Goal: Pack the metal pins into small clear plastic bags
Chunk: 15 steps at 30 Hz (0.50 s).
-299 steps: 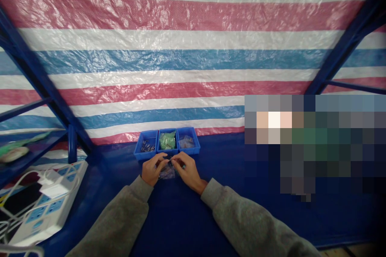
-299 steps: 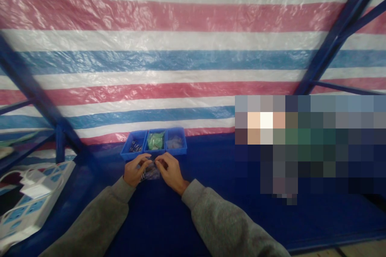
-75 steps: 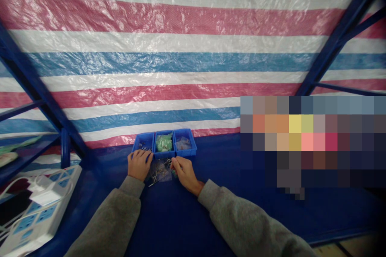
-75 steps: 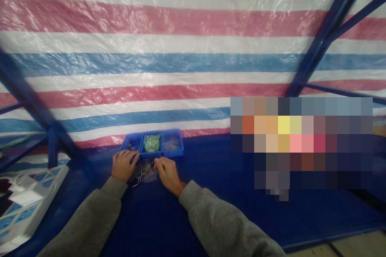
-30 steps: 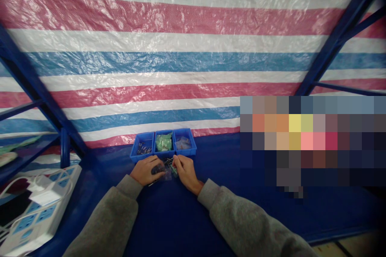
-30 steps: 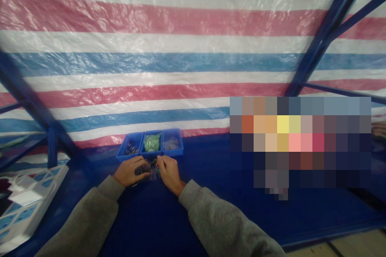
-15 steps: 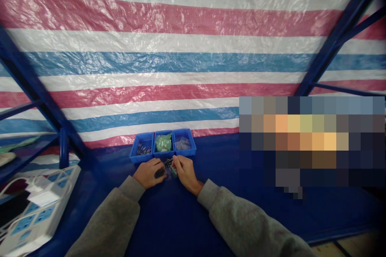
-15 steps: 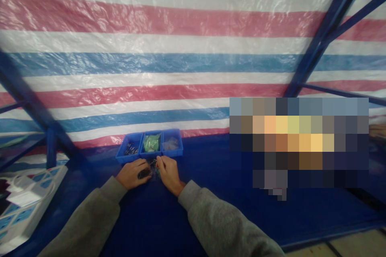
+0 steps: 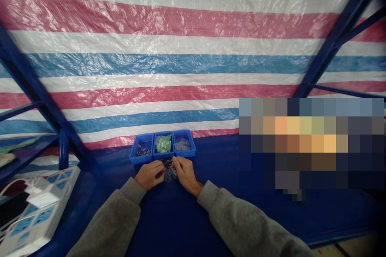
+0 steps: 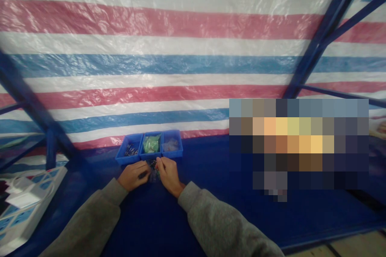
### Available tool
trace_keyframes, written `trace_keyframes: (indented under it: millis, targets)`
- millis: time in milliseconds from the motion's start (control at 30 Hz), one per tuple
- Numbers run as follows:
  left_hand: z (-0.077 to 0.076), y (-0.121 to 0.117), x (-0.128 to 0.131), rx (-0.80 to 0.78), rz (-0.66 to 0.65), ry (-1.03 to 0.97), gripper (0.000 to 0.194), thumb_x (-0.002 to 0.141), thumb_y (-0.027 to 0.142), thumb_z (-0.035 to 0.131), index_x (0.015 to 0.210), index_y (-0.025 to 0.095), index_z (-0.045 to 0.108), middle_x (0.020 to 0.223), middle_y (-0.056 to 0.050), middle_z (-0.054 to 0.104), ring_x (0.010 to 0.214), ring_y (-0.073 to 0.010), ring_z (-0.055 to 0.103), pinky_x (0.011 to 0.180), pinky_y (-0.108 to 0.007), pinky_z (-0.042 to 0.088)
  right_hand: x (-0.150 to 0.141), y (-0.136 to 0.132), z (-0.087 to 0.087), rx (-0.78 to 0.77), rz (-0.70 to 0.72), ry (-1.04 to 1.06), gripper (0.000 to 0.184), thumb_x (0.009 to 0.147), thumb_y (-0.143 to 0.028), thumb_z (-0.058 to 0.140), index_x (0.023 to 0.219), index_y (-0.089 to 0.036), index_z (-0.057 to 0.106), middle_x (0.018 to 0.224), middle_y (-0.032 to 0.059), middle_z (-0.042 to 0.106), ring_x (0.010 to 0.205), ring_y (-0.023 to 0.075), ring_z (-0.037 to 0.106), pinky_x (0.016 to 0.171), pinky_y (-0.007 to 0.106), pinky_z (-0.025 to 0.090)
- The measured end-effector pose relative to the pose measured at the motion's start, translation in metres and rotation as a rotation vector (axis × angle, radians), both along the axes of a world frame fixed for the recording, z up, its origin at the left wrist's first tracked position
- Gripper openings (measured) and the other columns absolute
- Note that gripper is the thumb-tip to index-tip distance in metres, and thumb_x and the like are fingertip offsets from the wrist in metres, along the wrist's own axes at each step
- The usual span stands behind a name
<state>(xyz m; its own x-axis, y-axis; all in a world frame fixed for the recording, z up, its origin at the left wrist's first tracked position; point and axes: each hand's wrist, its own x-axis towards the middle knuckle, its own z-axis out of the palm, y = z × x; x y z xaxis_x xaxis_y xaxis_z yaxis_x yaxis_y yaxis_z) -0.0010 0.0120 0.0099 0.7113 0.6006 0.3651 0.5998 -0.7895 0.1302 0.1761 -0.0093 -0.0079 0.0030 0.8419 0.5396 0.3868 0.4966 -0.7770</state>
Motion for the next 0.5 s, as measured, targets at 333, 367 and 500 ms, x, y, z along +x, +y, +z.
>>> trace_keyframes:
  millis: [333, 367, 500]
  targets:
    - [0.0044, -0.0066, 0.0044, 0.025, 0.08, -0.282, 0.019, 0.086, 0.025, 0.042, 0.08, 0.017, 0.058, 0.074, -0.003, 0.06, 0.061, -0.0106, 0.053, 0.063, -0.022, 0.044, 0.0019, -0.0014, 0.0026, 0.018, -0.044, 0.065, 0.029, 0.091, -0.031, 0.037, 0.08, -0.017, 0.06, 0.074, 0.0023, 0.057, 0.068, 0.0133, 0.052, 0.064, 0.023, 0.039]
    - [0.0043, -0.0071, 0.0043, 0.023, 0.098, -0.311, 0.019, 0.086, 0.026, 0.042, 0.083, 0.017, 0.058, 0.074, -0.003, 0.061, 0.062, -0.0109, 0.054, 0.063, -0.022, 0.044, 0.0021, -0.0017, 0.0035, 0.02, -0.039, 0.093, 0.025, 0.09, -0.03, 0.04, 0.089, -0.017, 0.06, 0.08, 0.0033, 0.058, 0.072, 0.0138, 0.053, 0.065, 0.024, 0.04]
    - [0.0028, -0.0099, 0.0054, -0.034, 0.169, -0.415, 0.018, 0.088, 0.028, 0.041, 0.092, 0.018, 0.056, 0.082, -0.004, 0.064, 0.066, -0.0123, 0.059, 0.065, -0.022, 0.046, 0.0017, -0.002, 0.0045, 0.015, 0.075, 0.13, 0.026, 0.084, -0.03, 0.052, 0.107, -0.019, 0.056, 0.094, 0.0057, 0.058, 0.079, 0.0153, 0.055, 0.065, 0.024, 0.044]
